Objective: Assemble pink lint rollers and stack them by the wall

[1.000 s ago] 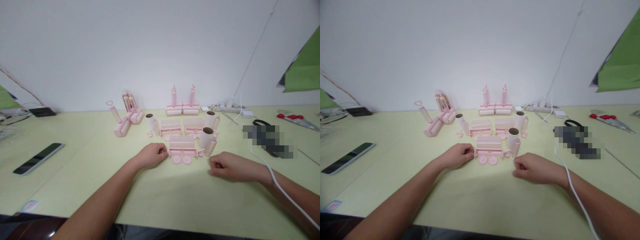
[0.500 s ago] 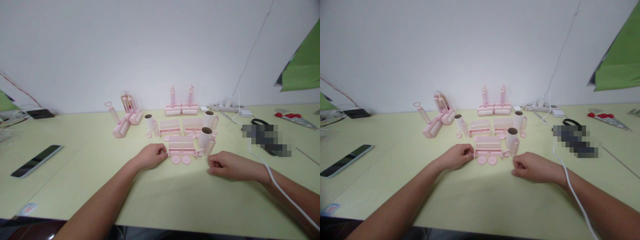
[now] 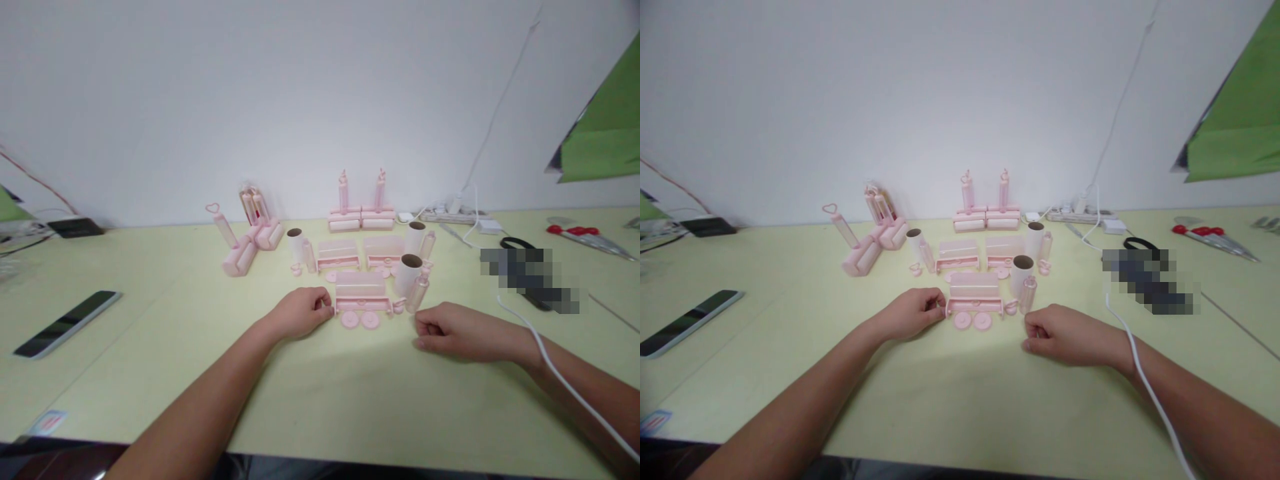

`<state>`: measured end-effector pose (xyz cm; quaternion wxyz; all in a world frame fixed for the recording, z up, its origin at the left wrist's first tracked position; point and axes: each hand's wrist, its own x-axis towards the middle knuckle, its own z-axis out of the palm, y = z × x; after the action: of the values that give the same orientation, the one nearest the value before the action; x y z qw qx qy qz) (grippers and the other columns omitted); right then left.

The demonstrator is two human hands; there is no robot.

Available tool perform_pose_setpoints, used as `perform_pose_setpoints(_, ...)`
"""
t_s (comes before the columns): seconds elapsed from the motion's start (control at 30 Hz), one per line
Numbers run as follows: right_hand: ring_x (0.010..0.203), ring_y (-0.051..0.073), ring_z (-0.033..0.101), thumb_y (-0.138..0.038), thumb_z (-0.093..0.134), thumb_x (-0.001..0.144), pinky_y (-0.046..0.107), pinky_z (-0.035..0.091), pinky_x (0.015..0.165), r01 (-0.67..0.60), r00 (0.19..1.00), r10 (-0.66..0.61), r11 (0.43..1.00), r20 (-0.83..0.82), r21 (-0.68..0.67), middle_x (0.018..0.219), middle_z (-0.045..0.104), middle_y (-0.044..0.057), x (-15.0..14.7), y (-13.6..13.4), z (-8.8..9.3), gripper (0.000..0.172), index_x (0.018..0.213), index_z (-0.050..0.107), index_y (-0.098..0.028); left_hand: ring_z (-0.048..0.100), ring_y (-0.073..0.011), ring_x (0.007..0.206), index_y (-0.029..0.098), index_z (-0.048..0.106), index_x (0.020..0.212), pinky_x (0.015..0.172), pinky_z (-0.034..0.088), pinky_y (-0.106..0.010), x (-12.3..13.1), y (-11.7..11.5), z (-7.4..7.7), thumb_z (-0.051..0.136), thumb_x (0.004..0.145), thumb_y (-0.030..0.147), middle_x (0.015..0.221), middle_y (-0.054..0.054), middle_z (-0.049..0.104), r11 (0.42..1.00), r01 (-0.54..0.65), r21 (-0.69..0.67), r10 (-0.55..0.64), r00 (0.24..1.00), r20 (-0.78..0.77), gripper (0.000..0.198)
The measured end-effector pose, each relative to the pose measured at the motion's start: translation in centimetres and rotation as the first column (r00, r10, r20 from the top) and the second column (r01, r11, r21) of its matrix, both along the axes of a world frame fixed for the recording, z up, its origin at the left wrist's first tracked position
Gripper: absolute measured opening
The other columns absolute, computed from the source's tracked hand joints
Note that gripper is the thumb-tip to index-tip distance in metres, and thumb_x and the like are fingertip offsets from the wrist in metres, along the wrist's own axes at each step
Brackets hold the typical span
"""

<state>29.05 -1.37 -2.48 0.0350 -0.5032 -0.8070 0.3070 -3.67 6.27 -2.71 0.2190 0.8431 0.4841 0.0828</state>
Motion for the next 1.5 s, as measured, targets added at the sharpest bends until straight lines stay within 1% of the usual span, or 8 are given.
perform_pose_setpoints(0.2,0.053,0.011,0.034,-0.046,0.054,0.088,0.026,0.023,0.05,0.195,0.978,-0.186,0.975,-0.09,0.109,0.055,0.036,-0.004,1.0,0.6,-0.1,0.043,0.059,0.037,-0.02,0.054,-0.0161,0.065,0.021,0.066,0.088,0.057,0.031,-0.026,0.0,-0.1,0.0,0.057,0.084,0.042,0.075,-0.001,0.064,1.0,0.0,-0.005,0.0,1.0,0.011,0.024)
perform_pose_setpoints(0.4,0.052,0.011,0.032,-0.052,0.057,0.087,0.027,0.024,0.05,0.525,0.841,-0.418,0.782,-0.342,0.335,0.053,0.032,-0.005,1.6,0.8,0.4,0.048,0.059,0.033,-0.022,0.054,-0.0162,0.065,0.021,0.066,0.089,0.057,0.031,-0.026,0.1,-0.2,0.1,0.057,0.084,0.043,0.075,-0.001,0.064,1.0,-0.004,-0.003,0.004,1.0,-0.009,0.024)
perform_pose_setpoints(0.67,0.056,0.014,0.046,-0.046,0.058,0.088,0.027,0.037,0.052,0.629,0.705,-0.34,0.705,-0.622,0.328,0.065,0.048,-0.002,0.6,0.4,-0.4,0.027,0.098,0.054,-0.022,0.054,-0.0161,0.065,0.021,0.066,0.089,0.058,0.031,-0.026,0.1,-0.2,0.1,0.057,0.083,0.043,0.075,-0.002,0.064,1.0,-0.019,0.001,0.019,1.0,-0.008,0.025)
perform_pose_setpoints(0.8,0.09,0.024,0.059,-0.044,0.059,0.088,0.037,0.05,0.077,0.583,0.778,-0.214,0.596,-0.591,0.552,0.102,0.059,0.01,0.9,0.6,-0.2,0.029,0.108,0.057,-0.023,0.054,-0.016,0.064,0.02,0.067,0.089,0.057,0.031,-0.026,0.2,-0.3,0.2,0.057,0.083,0.042,0.074,-0.002,0.064,1.0,-0.029,-0.009,0.029,0.999,0.019,0.025)
perform_pose_setpoints(0.97,0.137,0.033,0.037,-0.051,0.054,0.091,0.051,0.035,0.11,0.374,0.894,-0.09,0.687,-0.439,0.622,0.148,0.041,0.013,1.6,1.4,-0.8,0.051,0.135,0.049,-0.026,0.054,-0.0162,0.064,0.021,0.067,0.088,0.057,0.032,-0.026,0.1,-0.2,0.2,0.058,0.083,0.042,0.074,-0.002,0.065,1.0,-0.028,-0.011,0.029,0.999,0.026,0.024)
perform_pose_setpoints(1.1,0.142,0.029,0.033,-0.058,0.035,0.098,0.05,0.031,0.114,0.378,0.856,-0.079,0.771,-0.512,0.512,0.154,0.037,0.011,1.9,2.1,-1.8,0.054,0.14,0.046,-0.027,0.055,-0.0162,0.065,0.02,0.067,0.088,0.057,0.031,-0.026,0.1,-0.1,0.1,0.057,0.084,0.042,0.076,-0.002,0.066,0.999,-0.042,-0.019,0.043,0.998,0.035,0.025)
perform_pose_setpoints(1.23,0.133,0.025,0.046,-0.052,0.02,0.102,0.044,0.04,0.108,0.443,0.792,-0.154,0.81,-0.591,0.383,0.143,0.052,0.009,2.3,2.9,-2.5,0.054,0.134,0.054,-0.026,0.055,-0.0163,0.065,0.02,0.067,0.088,0.057,0.032,-0.026,0.1,-0.1,0.0,0.057,0.084,0.043,0.075,-0.002,0.066,0.999,-0.042,-0.025,0.043,0.998,0.038,0.025)
perform_pose_setpoints(1.5,0.105,0.027,0.066,-0.04,0.058,0.09,0.04,0.05,0.09,0.542,0.831,-0.337,0.67,-0.442,0.507,0.115,0.071,0.009,2.8,3.2,-1.9,0.033,0.116,0.066,-0.021,0.056,-0.0165,0.066,0.02,0.067,0.088,0.057,0.033,-0.026,0.2,-0.1,0.1,0.057,0.083,0.042,0.075,-0.001,0.066,0.997,-0.067,-0.033,0.068,0.997,0.021,0.025)
